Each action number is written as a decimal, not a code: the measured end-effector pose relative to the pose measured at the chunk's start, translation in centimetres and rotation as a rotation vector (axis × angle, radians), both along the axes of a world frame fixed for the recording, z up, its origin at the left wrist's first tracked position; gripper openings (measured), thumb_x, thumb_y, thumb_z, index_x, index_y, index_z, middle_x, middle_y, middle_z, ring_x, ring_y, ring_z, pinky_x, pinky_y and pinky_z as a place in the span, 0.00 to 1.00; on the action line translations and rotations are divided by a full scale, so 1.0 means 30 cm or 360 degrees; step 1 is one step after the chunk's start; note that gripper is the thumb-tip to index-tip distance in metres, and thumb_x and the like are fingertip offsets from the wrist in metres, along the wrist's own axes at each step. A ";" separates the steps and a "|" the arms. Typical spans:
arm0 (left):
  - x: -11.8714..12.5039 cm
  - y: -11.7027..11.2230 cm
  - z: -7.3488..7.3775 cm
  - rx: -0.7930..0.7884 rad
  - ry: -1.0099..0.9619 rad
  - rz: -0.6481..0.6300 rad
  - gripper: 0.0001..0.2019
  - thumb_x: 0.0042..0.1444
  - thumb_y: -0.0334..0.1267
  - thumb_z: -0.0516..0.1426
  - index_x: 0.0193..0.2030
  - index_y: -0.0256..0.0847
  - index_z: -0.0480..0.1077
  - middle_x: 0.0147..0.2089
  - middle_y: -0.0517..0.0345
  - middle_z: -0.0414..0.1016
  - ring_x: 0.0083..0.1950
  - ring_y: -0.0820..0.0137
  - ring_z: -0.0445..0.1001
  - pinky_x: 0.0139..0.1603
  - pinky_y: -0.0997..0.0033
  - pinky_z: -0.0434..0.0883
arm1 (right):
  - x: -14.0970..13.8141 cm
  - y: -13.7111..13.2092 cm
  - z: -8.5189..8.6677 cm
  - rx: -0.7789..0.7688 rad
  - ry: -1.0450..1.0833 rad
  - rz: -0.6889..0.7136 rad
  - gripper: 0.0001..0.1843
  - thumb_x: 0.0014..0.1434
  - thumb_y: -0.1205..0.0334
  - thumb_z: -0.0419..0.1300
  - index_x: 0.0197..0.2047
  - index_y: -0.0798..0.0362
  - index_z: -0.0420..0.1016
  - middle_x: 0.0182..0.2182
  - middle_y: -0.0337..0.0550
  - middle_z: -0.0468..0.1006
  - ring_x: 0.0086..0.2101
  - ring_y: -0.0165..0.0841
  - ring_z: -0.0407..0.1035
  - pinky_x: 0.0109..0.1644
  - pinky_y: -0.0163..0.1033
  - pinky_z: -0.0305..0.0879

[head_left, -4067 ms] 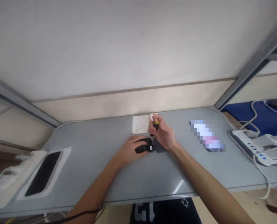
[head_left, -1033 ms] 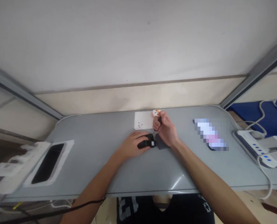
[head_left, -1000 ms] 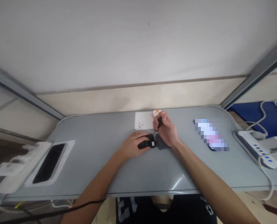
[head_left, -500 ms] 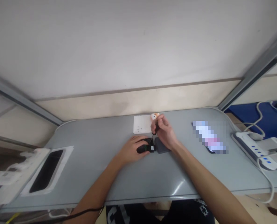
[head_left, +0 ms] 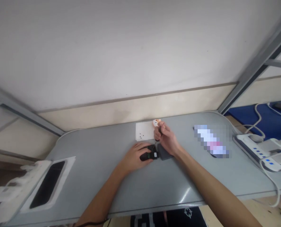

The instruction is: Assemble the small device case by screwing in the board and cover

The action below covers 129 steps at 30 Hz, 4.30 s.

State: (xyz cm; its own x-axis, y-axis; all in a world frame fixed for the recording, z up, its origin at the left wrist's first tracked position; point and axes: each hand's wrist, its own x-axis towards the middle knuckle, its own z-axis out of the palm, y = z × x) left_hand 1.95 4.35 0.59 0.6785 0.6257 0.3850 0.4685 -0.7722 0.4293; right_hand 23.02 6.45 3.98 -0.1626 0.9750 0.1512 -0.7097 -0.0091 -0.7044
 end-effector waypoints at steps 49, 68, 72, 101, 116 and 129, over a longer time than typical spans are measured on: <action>0.001 -0.003 -0.008 -0.0048 0.0034 0.0006 0.09 0.62 0.43 0.65 0.47 0.46 0.77 0.60 0.52 0.78 0.60 0.59 0.77 0.63 0.52 0.72 | -0.002 -0.006 0.010 0.0004 0.0106 0.0025 0.10 0.66 0.55 0.63 0.37 0.48 0.67 0.29 0.37 0.62 0.28 0.31 0.56 0.34 0.36 0.55; 0.004 0.007 -0.036 0.0002 0.0037 0.0031 0.10 0.58 0.42 0.67 0.46 0.46 0.77 0.60 0.52 0.78 0.61 0.58 0.77 0.64 0.51 0.72 | 0.008 -0.004 0.004 0.0140 -0.0063 -0.0106 0.10 0.65 0.53 0.64 0.36 0.49 0.71 0.34 0.41 0.68 0.34 0.33 0.63 0.40 0.39 0.62; 0.009 -0.002 -0.034 -0.0001 -0.0002 0.0036 0.10 0.59 0.42 0.66 0.46 0.46 0.77 0.61 0.53 0.78 0.61 0.59 0.77 0.64 0.51 0.72 | 0.005 0.001 -0.002 0.0182 -0.0129 -0.0018 0.13 0.66 0.49 0.62 0.40 0.50 0.73 0.31 0.41 0.67 0.31 0.33 0.63 0.38 0.40 0.61; 0.009 0.025 -0.054 0.0072 -0.0010 -0.0033 0.09 0.58 0.38 0.67 0.44 0.45 0.74 0.58 0.51 0.79 0.61 0.56 0.76 0.64 0.48 0.71 | -0.076 -0.092 0.012 0.0097 -0.0005 -0.0582 0.16 0.66 0.43 0.60 0.39 0.46 0.65 0.25 0.34 0.57 0.24 0.30 0.54 0.28 0.36 0.55; 0.024 0.016 -0.050 0.0015 -0.0016 -0.0001 0.09 0.60 0.41 0.65 0.44 0.44 0.74 0.59 0.50 0.79 0.63 0.55 0.75 0.65 0.46 0.70 | -0.086 -0.060 0.027 0.0180 -0.0210 -0.0508 0.17 0.67 0.43 0.58 0.44 0.48 0.74 0.28 0.39 0.65 0.27 0.32 0.59 0.32 0.39 0.58; 0.026 0.012 -0.044 0.0012 -0.0066 -0.0001 0.09 0.59 0.40 0.67 0.44 0.44 0.74 0.59 0.50 0.79 0.62 0.55 0.76 0.64 0.46 0.71 | -0.078 -0.013 0.012 0.0141 -0.0226 -0.0533 0.17 0.65 0.44 0.62 0.36 0.49 0.69 0.30 0.40 0.70 0.28 0.30 0.61 0.27 0.36 0.57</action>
State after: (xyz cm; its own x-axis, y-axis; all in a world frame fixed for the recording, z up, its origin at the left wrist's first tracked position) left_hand 2.74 4.72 -0.72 0.6624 0.6220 0.4175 0.4497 -0.7759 0.4425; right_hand 20.67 6.05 4.32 0.1377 0.9619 0.2364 -0.5583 0.2725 -0.7836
